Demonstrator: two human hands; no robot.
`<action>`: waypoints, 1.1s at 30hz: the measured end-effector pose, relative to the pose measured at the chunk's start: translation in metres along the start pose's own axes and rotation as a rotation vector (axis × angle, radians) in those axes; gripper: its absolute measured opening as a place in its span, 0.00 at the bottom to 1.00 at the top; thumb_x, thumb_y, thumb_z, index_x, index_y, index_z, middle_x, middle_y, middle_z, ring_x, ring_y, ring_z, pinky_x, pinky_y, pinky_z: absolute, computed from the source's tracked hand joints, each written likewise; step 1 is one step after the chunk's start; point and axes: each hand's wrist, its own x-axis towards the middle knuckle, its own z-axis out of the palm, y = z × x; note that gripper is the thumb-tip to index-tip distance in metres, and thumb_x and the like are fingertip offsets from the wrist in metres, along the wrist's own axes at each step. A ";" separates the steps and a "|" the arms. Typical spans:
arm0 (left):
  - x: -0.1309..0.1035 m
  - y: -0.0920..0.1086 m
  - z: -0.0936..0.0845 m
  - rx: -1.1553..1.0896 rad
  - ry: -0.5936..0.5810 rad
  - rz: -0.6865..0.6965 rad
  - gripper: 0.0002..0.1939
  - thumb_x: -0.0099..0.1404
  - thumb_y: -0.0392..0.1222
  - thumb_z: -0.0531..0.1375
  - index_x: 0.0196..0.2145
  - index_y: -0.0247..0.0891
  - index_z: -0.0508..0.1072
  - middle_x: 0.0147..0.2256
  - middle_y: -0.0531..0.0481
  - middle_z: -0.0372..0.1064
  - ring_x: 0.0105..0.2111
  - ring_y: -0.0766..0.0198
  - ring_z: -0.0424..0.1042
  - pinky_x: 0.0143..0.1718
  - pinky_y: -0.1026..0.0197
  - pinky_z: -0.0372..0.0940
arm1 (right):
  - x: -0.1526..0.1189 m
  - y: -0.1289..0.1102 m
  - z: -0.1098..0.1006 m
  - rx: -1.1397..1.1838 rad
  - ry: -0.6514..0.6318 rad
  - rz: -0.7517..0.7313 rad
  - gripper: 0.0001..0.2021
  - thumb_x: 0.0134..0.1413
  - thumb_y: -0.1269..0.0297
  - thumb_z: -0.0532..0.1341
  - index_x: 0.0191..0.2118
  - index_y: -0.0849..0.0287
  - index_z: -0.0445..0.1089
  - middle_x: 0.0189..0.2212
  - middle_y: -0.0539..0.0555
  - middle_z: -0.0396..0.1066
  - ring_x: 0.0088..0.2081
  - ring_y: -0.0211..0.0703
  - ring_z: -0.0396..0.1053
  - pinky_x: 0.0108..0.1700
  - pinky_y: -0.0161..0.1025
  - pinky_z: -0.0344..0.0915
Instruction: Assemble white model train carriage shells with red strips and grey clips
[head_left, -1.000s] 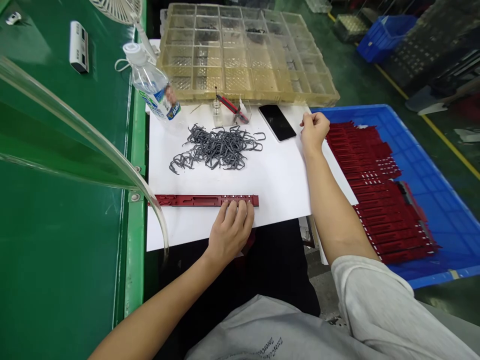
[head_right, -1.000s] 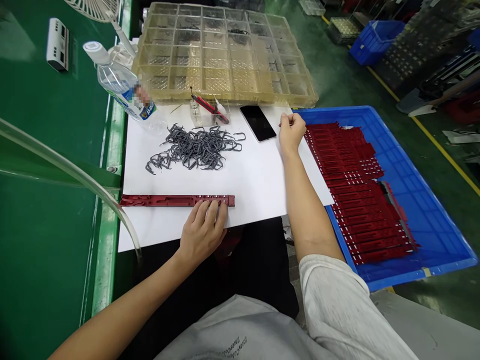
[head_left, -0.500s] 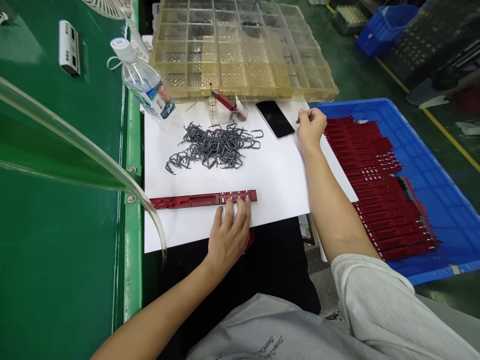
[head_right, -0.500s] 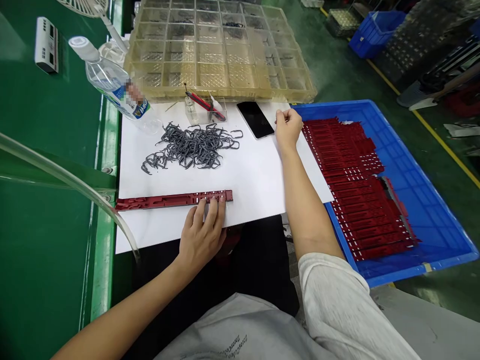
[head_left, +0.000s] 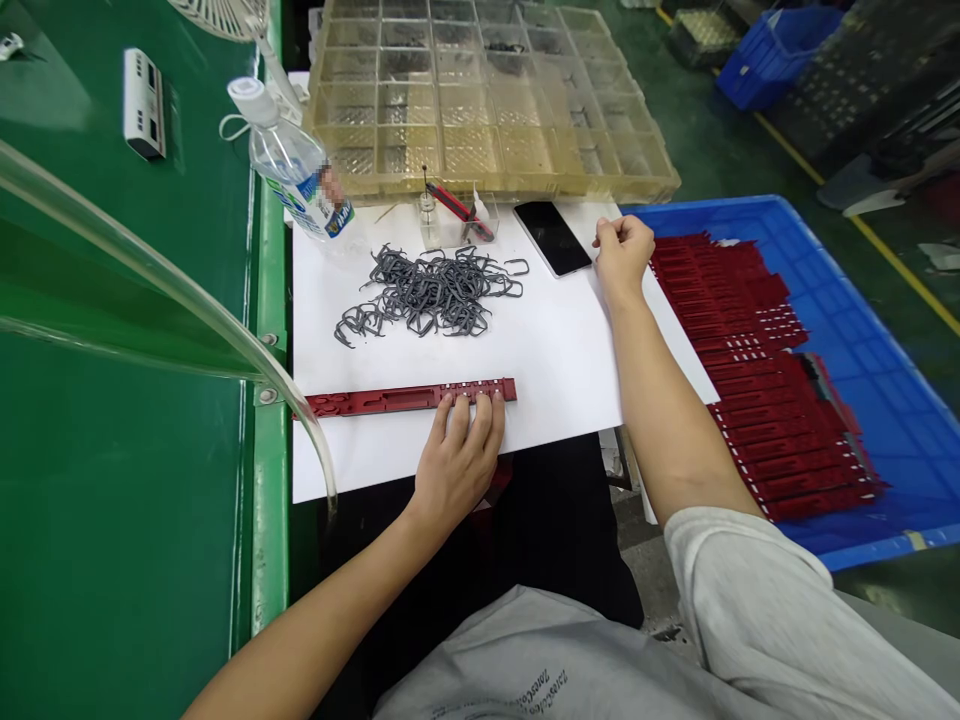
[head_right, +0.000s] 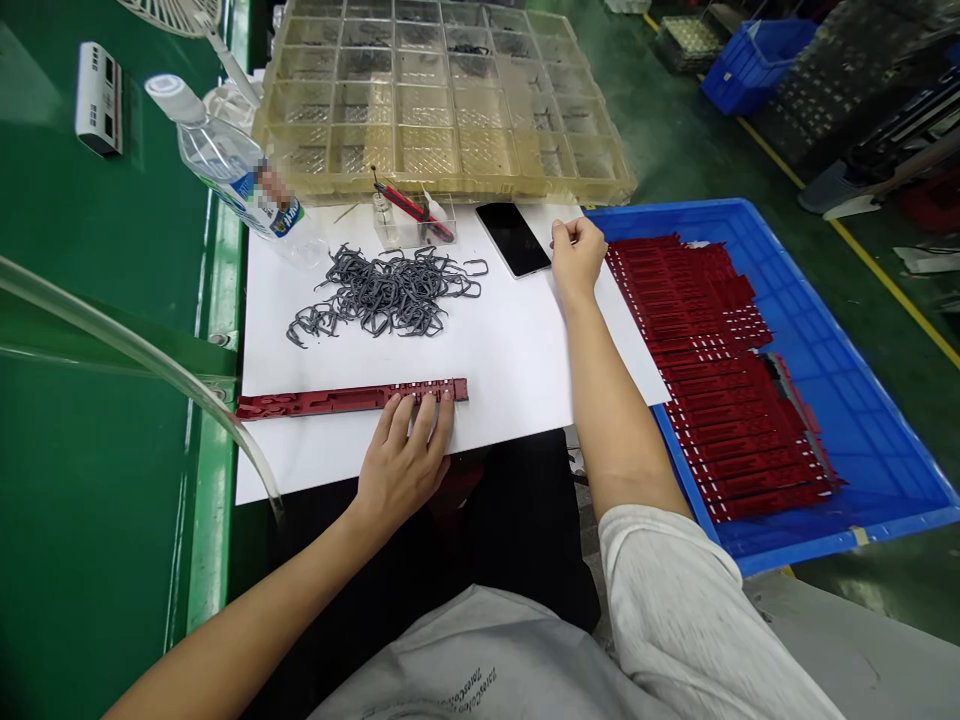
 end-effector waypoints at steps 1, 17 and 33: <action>0.000 0.001 0.000 0.007 0.015 0.006 0.33 0.75 0.36 0.60 0.74 0.24 0.65 0.67 0.27 0.72 0.64 0.38 0.74 0.73 0.35 0.66 | 0.000 -0.001 0.000 -0.013 0.000 0.009 0.17 0.71 0.56 0.65 0.30 0.55 0.66 0.27 0.45 0.68 0.31 0.40 0.70 0.48 0.45 0.71; 0.000 0.002 -0.001 -0.024 0.052 -0.029 0.31 0.73 0.36 0.63 0.71 0.27 0.70 0.64 0.27 0.74 0.62 0.37 0.75 0.70 0.34 0.69 | -0.005 -0.018 -0.005 -0.149 -0.100 0.050 0.17 0.71 0.55 0.64 0.30 0.55 0.65 0.29 0.48 0.70 0.34 0.42 0.70 0.52 0.47 0.70; -0.002 0.002 0.006 -0.070 0.065 -0.031 0.35 0.73 0.38 0.62 0.74 0.25 0.65 0.66 0.25 0.72 0.67 0.35 0.72 0.72 0.32 0.66 | -0.005 -0.018 -0.006 -0.121 -0.084 0.016 0.17 0.70 0.55 0.64 0.30 0.54 0.64 0.28 0.48 0.70 0.32 0.42 0.69 0.52 0.48 0.72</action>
